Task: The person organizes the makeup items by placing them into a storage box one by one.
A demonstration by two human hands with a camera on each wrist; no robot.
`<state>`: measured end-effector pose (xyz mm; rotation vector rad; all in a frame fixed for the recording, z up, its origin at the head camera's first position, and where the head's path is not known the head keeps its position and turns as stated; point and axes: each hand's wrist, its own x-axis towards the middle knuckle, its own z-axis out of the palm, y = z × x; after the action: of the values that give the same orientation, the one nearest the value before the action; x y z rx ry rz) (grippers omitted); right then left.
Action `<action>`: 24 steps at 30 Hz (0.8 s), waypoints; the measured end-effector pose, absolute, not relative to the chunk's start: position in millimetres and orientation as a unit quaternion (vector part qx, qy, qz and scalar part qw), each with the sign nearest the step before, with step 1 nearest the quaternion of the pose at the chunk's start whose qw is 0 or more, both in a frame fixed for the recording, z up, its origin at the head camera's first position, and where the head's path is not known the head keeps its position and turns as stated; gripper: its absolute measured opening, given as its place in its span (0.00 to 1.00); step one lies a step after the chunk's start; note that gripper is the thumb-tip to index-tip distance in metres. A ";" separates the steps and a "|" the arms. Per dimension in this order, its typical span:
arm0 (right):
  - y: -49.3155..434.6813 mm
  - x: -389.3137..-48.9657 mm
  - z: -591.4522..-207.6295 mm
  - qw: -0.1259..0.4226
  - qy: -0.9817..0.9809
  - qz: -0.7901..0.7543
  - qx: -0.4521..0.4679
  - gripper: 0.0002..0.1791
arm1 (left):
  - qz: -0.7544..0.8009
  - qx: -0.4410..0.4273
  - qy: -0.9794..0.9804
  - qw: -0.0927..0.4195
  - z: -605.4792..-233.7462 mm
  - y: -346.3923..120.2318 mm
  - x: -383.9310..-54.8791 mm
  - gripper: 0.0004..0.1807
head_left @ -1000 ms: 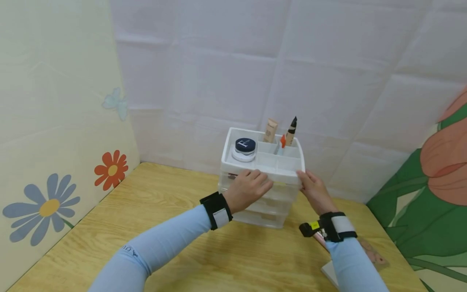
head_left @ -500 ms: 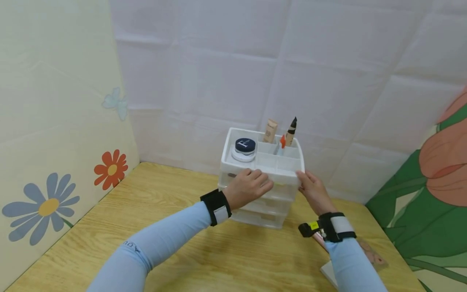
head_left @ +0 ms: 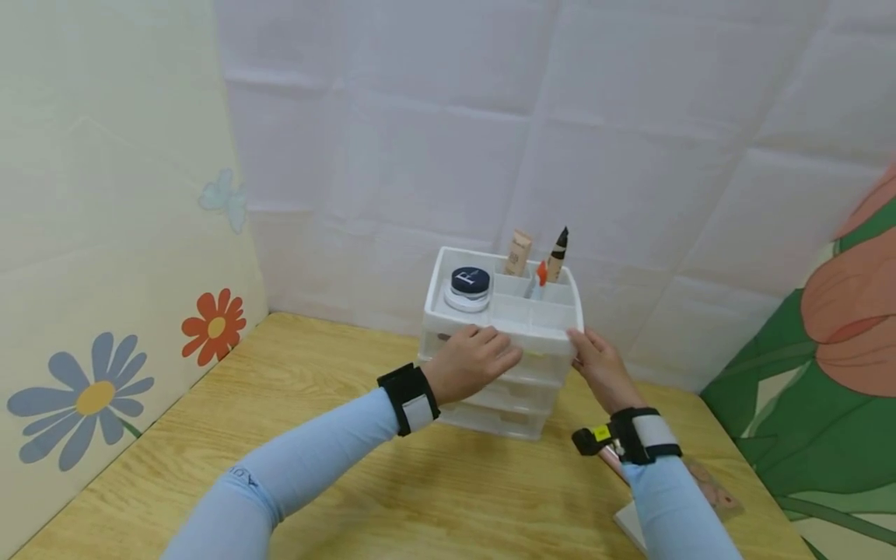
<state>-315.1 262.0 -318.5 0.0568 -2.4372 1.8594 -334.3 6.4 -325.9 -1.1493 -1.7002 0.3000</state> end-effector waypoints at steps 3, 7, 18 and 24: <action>261.9 -315.8 -319.2 0.035 -0.796 0.604 0.015 0.44 | 0.071 -0.487 -0.715 0.496 -318.3 2.9 -328.2 0.07; 262.4 -316.4 -319.9 0.037 -0.798 0.602 0.015 0.45 | -0.006 -0.487 -0.737 0.469 -303.5 -5.5 -319.0 0.15; 263.9 -316.6 -320.7 0.041 -0.799 0.600 0.016 0.46 | -0.227 -0.422 -0.779 0.404 -275.9 -49.6 -328.0 0.20; 262.8 -315.9 -320.3 0.043 -0.799 0.599 0.024 0.45 | -0.356 -0.354 -0.800 0.328 -276.1 -75.1 -351.1 0.22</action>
<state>-315.9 262.8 -320.3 0.0733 -2.4446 1.8332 -351.1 -75.1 -276.1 -0.9267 -2.0945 -0.9327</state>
